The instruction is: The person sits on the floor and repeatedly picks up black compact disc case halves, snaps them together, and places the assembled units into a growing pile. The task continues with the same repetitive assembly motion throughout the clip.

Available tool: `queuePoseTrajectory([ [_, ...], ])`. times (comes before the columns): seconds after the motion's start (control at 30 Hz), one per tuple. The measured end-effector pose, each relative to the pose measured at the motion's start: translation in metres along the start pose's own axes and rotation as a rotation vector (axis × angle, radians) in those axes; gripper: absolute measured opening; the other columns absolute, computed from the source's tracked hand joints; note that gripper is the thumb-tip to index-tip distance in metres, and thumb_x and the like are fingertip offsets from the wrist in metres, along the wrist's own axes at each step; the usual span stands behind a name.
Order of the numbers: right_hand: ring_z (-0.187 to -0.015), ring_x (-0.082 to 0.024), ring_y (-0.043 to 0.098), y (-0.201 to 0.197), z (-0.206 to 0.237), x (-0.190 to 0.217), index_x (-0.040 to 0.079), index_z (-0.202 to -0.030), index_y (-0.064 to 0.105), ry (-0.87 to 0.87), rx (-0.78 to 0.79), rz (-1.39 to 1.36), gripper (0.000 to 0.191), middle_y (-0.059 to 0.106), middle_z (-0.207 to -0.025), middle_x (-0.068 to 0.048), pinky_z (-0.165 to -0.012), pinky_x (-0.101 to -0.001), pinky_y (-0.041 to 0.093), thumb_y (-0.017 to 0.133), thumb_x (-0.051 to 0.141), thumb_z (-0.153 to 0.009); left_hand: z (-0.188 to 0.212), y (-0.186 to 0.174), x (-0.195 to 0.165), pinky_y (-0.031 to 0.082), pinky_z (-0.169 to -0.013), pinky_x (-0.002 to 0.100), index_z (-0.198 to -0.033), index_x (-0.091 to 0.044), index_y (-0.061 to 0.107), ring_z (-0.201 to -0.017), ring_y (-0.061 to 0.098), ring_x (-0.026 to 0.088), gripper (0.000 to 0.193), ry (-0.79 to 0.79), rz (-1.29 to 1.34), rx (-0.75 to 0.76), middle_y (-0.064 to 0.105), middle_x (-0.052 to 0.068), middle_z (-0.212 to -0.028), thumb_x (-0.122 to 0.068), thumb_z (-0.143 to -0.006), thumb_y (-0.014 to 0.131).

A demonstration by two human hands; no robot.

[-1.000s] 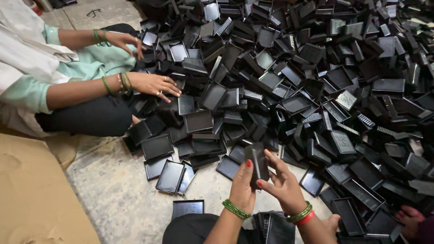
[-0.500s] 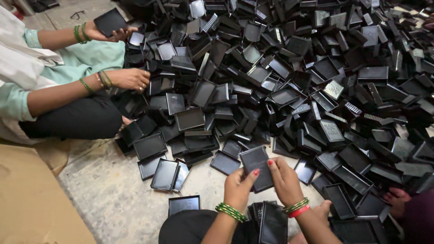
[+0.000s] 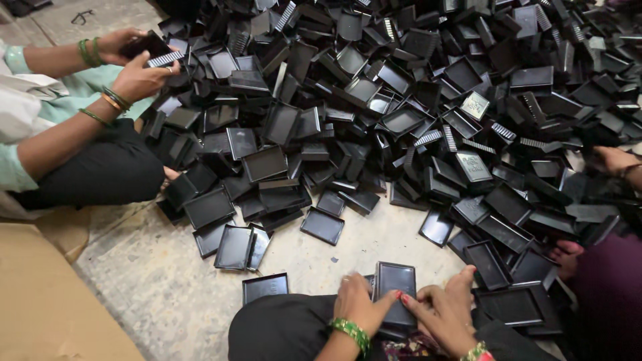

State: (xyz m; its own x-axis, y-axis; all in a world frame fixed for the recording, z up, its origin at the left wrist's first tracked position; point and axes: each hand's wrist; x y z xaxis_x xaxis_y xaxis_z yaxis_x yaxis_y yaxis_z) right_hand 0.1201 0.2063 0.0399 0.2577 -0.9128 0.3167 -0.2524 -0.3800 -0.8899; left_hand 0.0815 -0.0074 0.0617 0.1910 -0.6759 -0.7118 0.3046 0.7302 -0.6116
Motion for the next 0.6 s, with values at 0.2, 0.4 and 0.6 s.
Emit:
queuePoseTrajectory([
  [0.2, -0.116, -0.037, 0.069, -0.001, -0.035, 0.035, 0.024, -0.130, 0.046, 1.015, 0.181, -1.578, 0.054, 0.066, -0.125, -0.014, -0.096, -0.0629, 0.052, 0.074, 0.023, -0.085, -0.048, 0.028, 0.016, 0.051, -0.101, 0.035, -0.137, -0.004, 0.059, -0.120, 0.062, 0.025, 0.093, -0.210, 0.821, 0.406, 0.064, 0.018, -0.134, -0.068, -0.072, 0.078],
  [0.4, -0.114, -0.029, 0.065, 0.001, -0.071, 0.058, 0.007, -0.136, 0.063, 1.086, 0.466, -1.602, 0.059, 0.068, -0.131, -0.014, -0.103, -0.0452, 0.048, 0.064, 0.043, -0.090, -0.051, 0.013, 0.005, 0.050, -0.108, 0.039, -0.138, -0.006, 0.062, -0.125, 0.065, 0.028, 0.092, -0.063, 0.938, 0.321, 0.068, 0.017, -0.135, -0.070, -0.073, 0.070],
  [0.6, -0.115, -0.020, 0.066, -0.031, -0.147, 0.085, 0.000, -0.129, 0.066, 0.394, 0.500, -1.624, 0.059, 0.075, -0.123, -0.007, -0.104, -0.0392, 0.046, 0.070, 0.043, -0.090, -0.033, -0.101, -0.031, -0.008, -0.118, 0.063, -0.155, 0.011, 0.017, -0.153, 0.023, 0.039, 0.123, 0.245, 0.280, -0.237, 0.030, 0.028, -0.162, -0.079, -0.082, 0.059],
])
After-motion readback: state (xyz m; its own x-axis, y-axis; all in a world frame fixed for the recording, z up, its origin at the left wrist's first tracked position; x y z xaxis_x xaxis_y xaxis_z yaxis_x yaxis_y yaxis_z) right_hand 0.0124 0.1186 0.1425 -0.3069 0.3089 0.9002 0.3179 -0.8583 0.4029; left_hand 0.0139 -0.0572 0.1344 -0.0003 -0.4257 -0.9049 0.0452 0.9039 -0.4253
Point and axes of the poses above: each hand's wrist, its own z-axis away from the middle knuckle, its own y-axis out of the palm, x = y × z
